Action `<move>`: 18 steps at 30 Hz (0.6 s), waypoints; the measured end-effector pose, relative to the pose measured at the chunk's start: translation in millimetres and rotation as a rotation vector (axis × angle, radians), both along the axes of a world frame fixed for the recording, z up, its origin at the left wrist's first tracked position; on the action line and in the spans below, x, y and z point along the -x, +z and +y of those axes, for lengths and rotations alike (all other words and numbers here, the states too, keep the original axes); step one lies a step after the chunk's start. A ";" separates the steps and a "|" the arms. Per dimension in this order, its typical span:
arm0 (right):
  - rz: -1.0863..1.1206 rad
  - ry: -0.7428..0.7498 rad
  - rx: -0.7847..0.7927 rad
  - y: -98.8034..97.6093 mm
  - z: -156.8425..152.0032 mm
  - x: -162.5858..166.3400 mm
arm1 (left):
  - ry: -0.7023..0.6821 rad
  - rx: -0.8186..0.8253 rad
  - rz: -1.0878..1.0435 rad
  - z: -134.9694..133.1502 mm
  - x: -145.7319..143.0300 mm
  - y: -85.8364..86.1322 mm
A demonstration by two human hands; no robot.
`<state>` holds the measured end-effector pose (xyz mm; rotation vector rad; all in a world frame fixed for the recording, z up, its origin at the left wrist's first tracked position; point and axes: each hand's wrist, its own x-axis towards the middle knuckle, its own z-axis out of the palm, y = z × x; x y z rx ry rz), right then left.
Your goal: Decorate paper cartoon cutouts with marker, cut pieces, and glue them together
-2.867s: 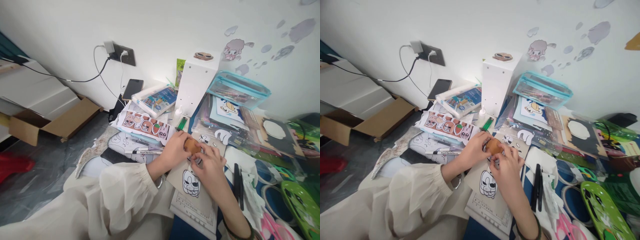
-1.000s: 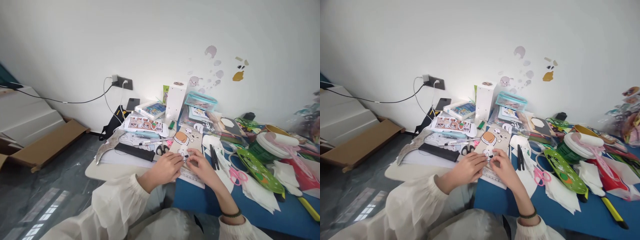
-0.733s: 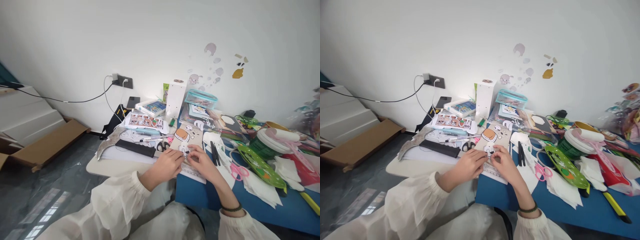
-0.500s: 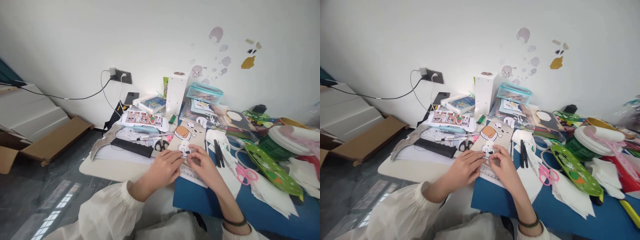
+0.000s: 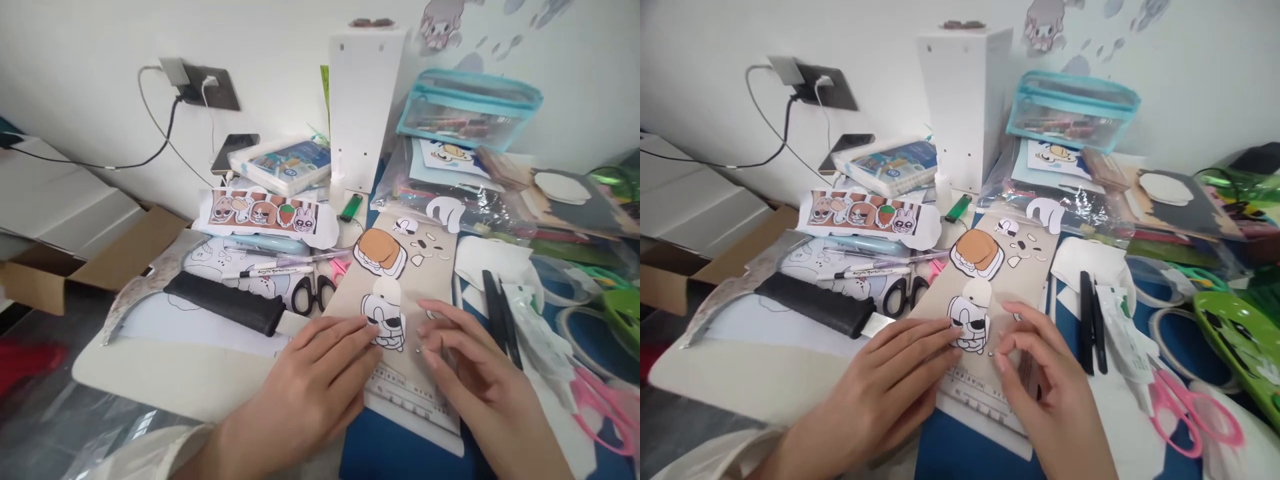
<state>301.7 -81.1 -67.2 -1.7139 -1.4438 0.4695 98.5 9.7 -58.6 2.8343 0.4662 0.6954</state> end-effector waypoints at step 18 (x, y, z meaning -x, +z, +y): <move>-0.320 0.153 -0.043 4.1 13.5 14.1 | -0.006 0.019 0.073 -0.2 3.7 4.2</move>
